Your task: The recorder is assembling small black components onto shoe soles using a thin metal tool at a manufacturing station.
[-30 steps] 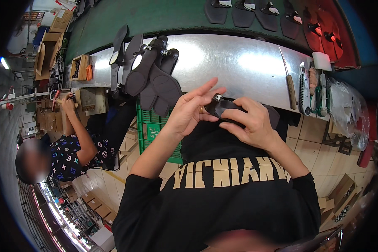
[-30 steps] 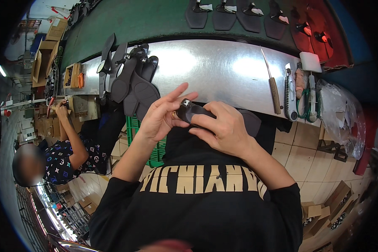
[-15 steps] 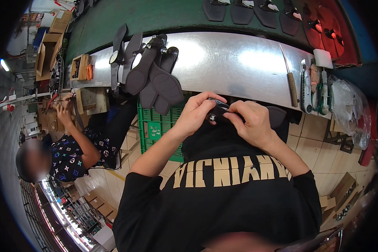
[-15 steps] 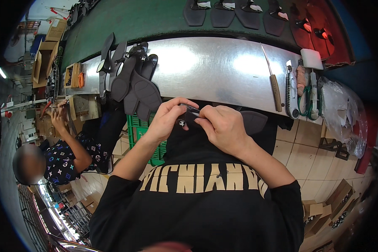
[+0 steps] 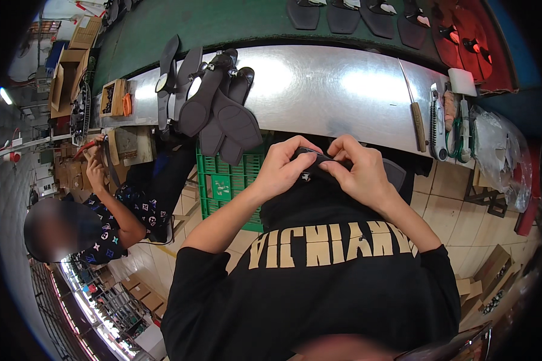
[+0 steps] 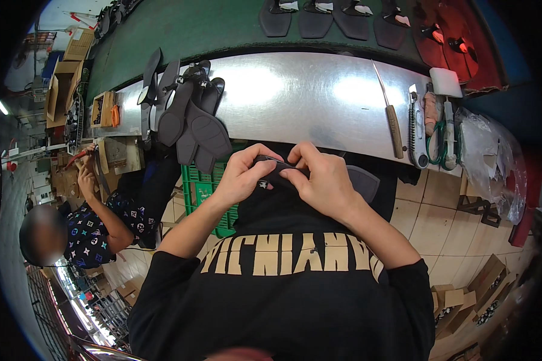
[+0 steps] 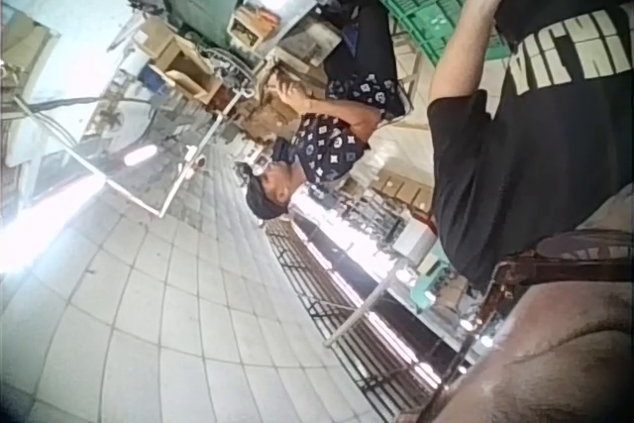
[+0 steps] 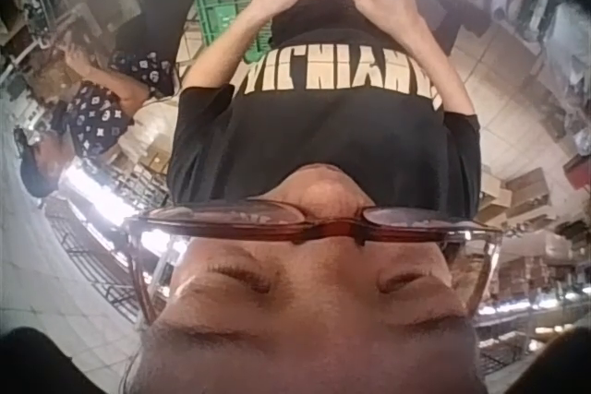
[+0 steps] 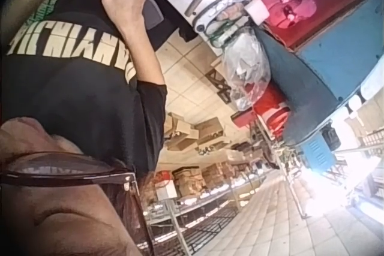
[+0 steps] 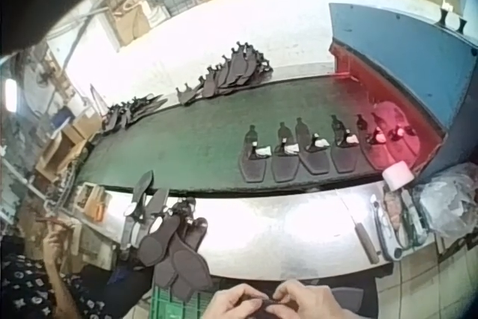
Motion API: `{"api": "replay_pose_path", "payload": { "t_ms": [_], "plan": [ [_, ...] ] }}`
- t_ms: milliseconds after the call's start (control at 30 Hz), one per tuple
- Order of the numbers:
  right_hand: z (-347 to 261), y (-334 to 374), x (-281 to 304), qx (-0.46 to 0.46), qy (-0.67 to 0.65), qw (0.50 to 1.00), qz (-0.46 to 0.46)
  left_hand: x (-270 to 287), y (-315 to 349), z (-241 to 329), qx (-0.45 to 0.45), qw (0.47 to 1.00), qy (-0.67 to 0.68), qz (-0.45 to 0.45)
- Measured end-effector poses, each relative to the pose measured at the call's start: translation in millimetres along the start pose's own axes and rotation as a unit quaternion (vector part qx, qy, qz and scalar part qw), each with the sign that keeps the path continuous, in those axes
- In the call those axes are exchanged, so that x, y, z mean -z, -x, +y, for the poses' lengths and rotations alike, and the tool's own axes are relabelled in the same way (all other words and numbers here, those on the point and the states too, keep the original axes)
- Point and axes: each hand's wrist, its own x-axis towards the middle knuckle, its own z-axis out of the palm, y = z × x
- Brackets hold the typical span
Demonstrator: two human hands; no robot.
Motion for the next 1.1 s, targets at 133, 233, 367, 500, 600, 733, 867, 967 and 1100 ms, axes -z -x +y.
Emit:
{"api": "replay_pose_path", "payload": {
  "t_ms": [133,233,367,500,600,733,867,967,1100],
  "plan": [
    [-2,-10,13,-0.101,-0.115,0.982,-0.108,0,0,13,0.024,0.998,0.062,-0.016],
    [-2,-18,22,-0.104,-0.132,0.973,-0.161,9,-2,24,0.079,0.987,0.131,-0.053],
    [1,-38,55,0.157,0.051,0.977,0.138,40,-1,22,0.041,0.965,0.258,0.034],
    [23,-38,100,0.113,0.245,0.913,0.306,62,-2,2,0.046,0.878,0.451,0.154],
    [67,-23,87,0.030,0.402,0.879,0.255,47,-10,-6,0.077,0.836,0.527,0.129],
    [82,-14,75,0.060,0.371,0.904,0.204,29,-20,-13,0.122,0.771,0.615,0.114],
    [1,-8,35,-0.091,-0.158,0.983,-0.028,14,-23,-10,0.152,0.744,0.639,0.126],
    [-19,-18,8,-0.098,-0.195,0.968,-0.124,5,-23,-3,0.161,0.738,0.644,0.121],
    [-6,-16,-15,-0.117,-0.249,0.950,-0.149,-6,-25,0,0.141,0.736,0.634,0.191]
  ]
}}
